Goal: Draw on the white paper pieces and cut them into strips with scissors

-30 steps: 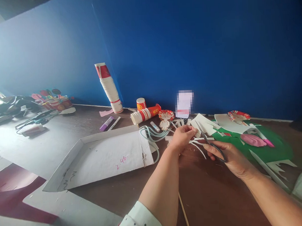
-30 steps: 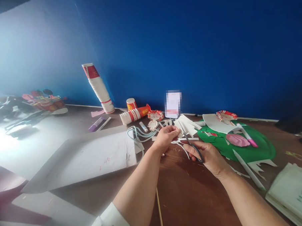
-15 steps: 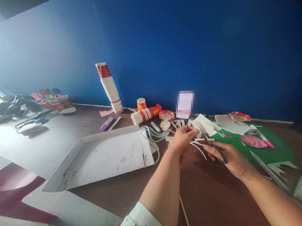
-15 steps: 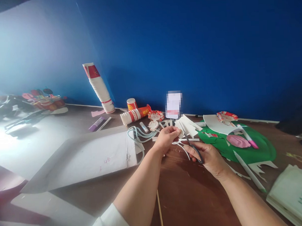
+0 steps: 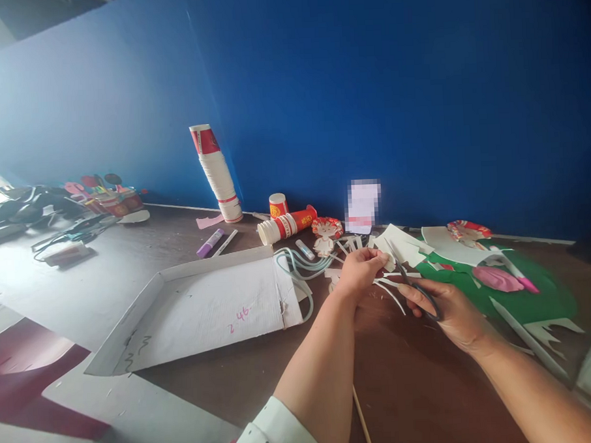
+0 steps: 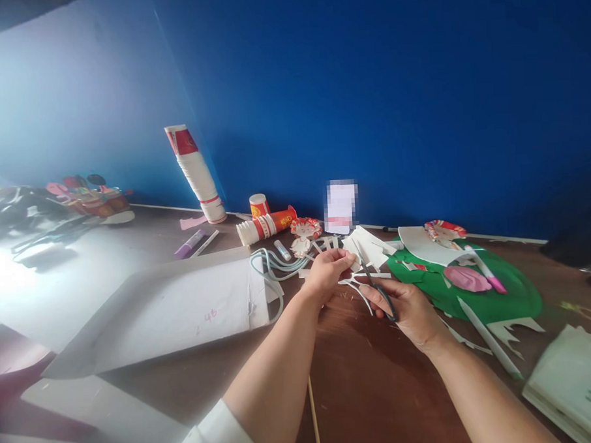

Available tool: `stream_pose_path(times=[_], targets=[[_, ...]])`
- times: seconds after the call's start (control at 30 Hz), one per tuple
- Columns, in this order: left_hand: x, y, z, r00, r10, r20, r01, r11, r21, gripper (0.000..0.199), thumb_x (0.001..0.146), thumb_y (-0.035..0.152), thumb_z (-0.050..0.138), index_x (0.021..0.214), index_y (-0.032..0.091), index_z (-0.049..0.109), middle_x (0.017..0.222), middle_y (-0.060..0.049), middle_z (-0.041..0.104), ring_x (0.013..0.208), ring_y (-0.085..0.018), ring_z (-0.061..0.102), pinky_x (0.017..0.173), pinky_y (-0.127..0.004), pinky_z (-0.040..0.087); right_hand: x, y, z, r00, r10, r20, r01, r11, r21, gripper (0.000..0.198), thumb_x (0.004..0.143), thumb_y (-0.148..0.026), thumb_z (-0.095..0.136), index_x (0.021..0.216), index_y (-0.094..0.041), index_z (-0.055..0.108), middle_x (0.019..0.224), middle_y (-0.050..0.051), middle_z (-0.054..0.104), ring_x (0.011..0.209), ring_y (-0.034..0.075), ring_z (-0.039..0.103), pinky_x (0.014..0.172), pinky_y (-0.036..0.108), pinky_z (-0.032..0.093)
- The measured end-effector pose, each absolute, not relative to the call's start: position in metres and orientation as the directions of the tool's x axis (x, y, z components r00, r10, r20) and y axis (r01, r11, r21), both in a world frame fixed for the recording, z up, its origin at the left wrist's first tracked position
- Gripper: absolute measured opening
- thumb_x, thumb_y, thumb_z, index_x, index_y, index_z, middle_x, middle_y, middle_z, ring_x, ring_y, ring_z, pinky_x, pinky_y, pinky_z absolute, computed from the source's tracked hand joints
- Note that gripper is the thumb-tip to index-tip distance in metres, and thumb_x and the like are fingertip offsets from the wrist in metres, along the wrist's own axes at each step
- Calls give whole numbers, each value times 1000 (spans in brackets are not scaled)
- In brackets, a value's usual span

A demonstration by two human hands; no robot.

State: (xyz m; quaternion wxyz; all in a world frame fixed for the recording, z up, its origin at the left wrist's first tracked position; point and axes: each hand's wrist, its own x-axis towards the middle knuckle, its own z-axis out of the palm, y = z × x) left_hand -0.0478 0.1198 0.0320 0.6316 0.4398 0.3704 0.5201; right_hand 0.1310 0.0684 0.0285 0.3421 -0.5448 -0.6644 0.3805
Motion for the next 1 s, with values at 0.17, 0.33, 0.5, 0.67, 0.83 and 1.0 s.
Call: stream_pose_path(times=[0.17,0.33,0.5,0.67,0.83,1.0], targets=[[-47,119,33,185,983,-19,-336,81,938,17,80,26,72,73,15,60,63,3,56,57,-7,48,61,-24,36,131,68,30,-181,982,57,485,140,-863,45,87,-66,65,100,-27,81,62,-1,60,59,16,54,58,30,41],[-48,119,34,184,983,-18,-331,79,940,20,79,29,75,73,15,61,63,3,56,57,-7,48,61,-24,36,131,66,31,-156,988,20,472,93,-877,46,84,-67,67,101,-26,81,60,-2,57,58,16,52,54,28,40],[-48,120,33,183,983,-17,-335,78,939,23,77,31,77,72,16,60,61,3,56,56,-7,47,60,-24,34,132,68,29,-156,987,33,473,104,-875,47,83,-66,68,102,-26,81,61,-2,59,57,16,53,54,28,39],[-48,119,32,177,984,-24,-330,82,940,22,77,30,76,72,16,60,62,3,56,57,-7,48,61,-24,36,127,65,34,-181,980,79,506,161,-847,44,87,-66,64,92,-25,79,58,-2,59,58,16,53,58,30,41],[-48,117,35,183,983,-29,-335,90,938,27,76,35,78,73,16,60,63,3,56,58,-8,48,63,-25,38,128,65,35,-230,971,70,481,176,-859,45,89,-66,63,73,-24,70,62,0,60,64,16,53,61,30,41],[-49,115,36,190,982,-16,-291,72,954,23,79,32,73,71,16,59,60,4,54,56,-7,46,63,-24,36,131,65,30,-208,977,-49,355,28,-935,52,86,-70,64,68,-21,65,66,1,60,63,15,50,54,27,37]])
